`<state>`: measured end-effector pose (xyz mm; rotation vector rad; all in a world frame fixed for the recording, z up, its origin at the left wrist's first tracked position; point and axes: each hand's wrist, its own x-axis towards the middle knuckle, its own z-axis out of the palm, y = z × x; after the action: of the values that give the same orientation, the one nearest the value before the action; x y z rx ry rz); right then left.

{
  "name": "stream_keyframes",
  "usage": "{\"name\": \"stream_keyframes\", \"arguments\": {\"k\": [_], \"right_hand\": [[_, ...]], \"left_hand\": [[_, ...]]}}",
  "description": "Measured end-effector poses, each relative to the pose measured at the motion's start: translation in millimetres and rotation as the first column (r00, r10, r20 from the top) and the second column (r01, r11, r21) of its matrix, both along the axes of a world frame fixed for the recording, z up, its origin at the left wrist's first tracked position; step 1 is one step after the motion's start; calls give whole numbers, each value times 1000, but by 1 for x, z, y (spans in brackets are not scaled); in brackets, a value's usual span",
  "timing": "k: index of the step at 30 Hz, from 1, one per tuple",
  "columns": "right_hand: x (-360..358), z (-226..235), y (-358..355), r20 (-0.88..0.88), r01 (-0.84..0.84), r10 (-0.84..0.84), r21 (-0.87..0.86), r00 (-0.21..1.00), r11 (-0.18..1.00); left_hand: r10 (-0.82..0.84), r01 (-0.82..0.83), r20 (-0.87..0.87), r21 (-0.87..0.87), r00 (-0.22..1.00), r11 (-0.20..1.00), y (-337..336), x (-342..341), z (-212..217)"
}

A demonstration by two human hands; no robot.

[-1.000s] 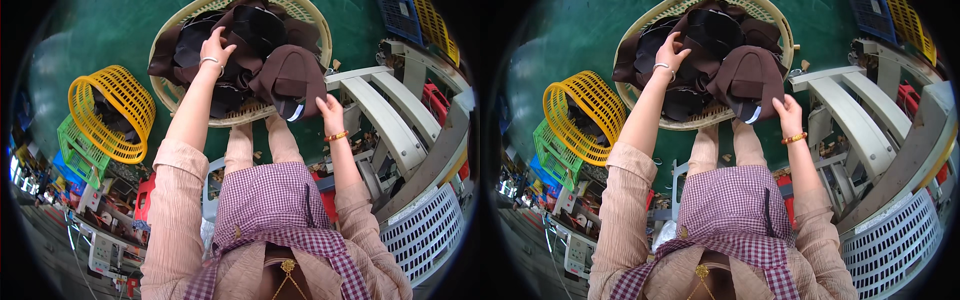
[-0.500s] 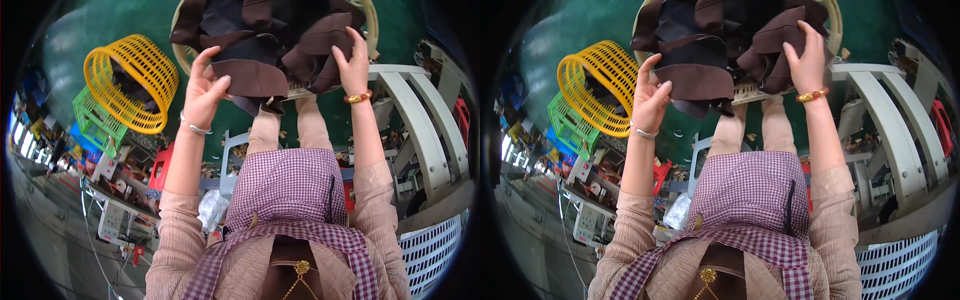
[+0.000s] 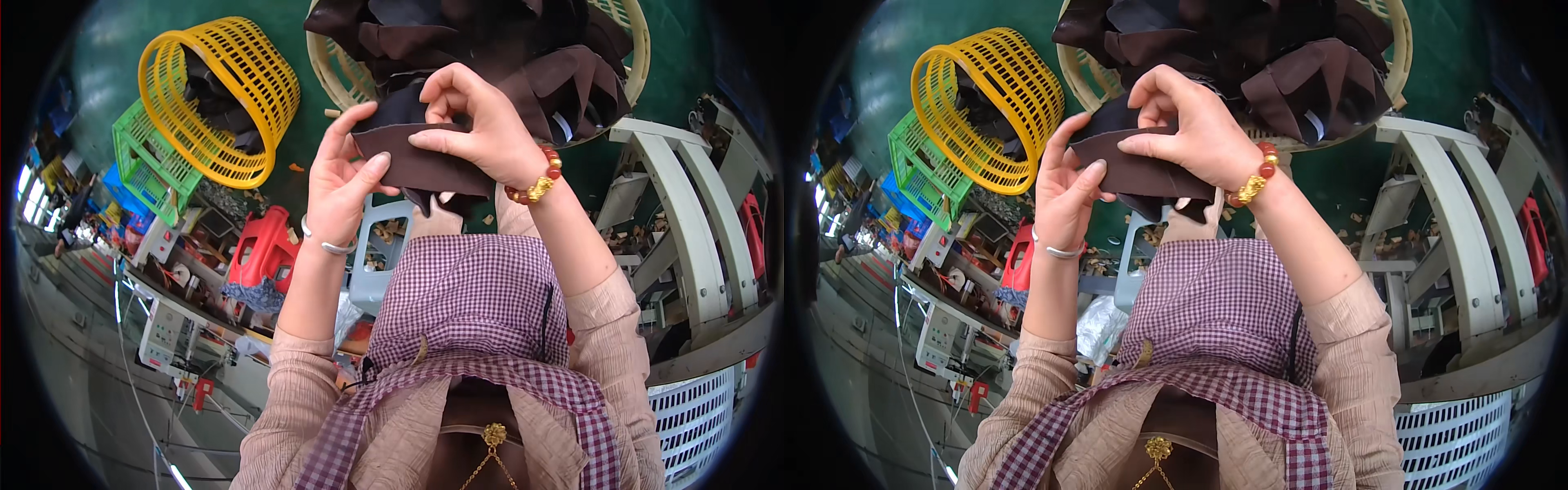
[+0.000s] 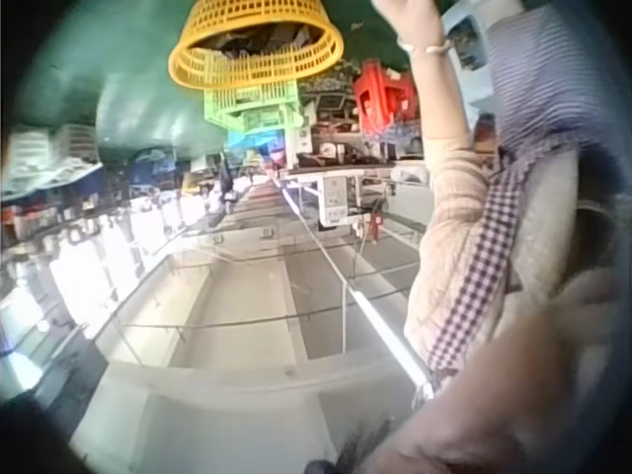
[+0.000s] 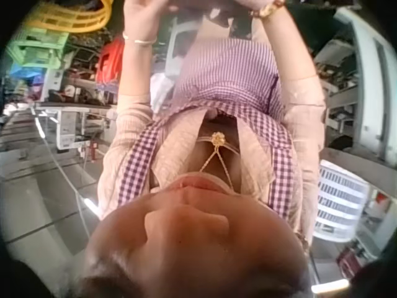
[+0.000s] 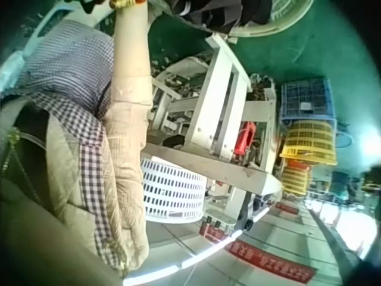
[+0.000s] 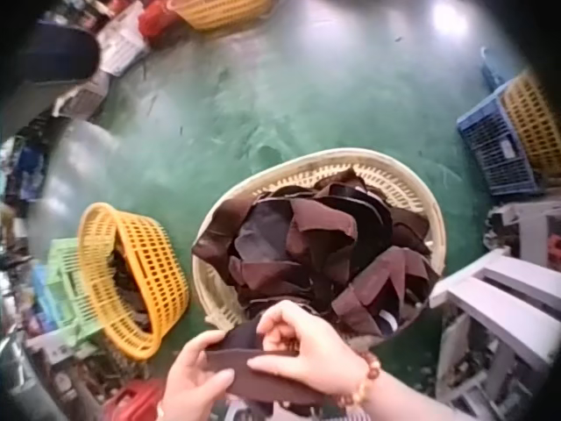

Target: The person clears items from a workbench, carries baskets filled with cut shoe upper components to the workstation, and places the components onto the table, folding and sorting them by hand.

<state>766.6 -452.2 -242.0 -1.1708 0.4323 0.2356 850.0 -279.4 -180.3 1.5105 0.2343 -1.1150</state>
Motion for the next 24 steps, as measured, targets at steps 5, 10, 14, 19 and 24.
{"name": "stream_keyframes", "arguments": {"k": [5,10,14,19,24], "right_hand": [[-8,7,7,20,21,-23,75,1000,997],[-14,8,9,40,41,-42,8,998,999],[-14,9,7,41,1,-2,18,999,1000],[-16,10,6,20,-26,25,7,999,1000],[-22,8,7,64,-44,47,-39,997,998]], "left_hand": [[-44,40,45,96,998,995,1,-8,13],[-52,49,39,78,998,996,-2,-10,17],[-63,60,19,119,998,991,-5,-8,20],[-73,67,48,122,996,990,-7,-11,19],[-116,106,61,144,991,984,-6,-15,16]]}}
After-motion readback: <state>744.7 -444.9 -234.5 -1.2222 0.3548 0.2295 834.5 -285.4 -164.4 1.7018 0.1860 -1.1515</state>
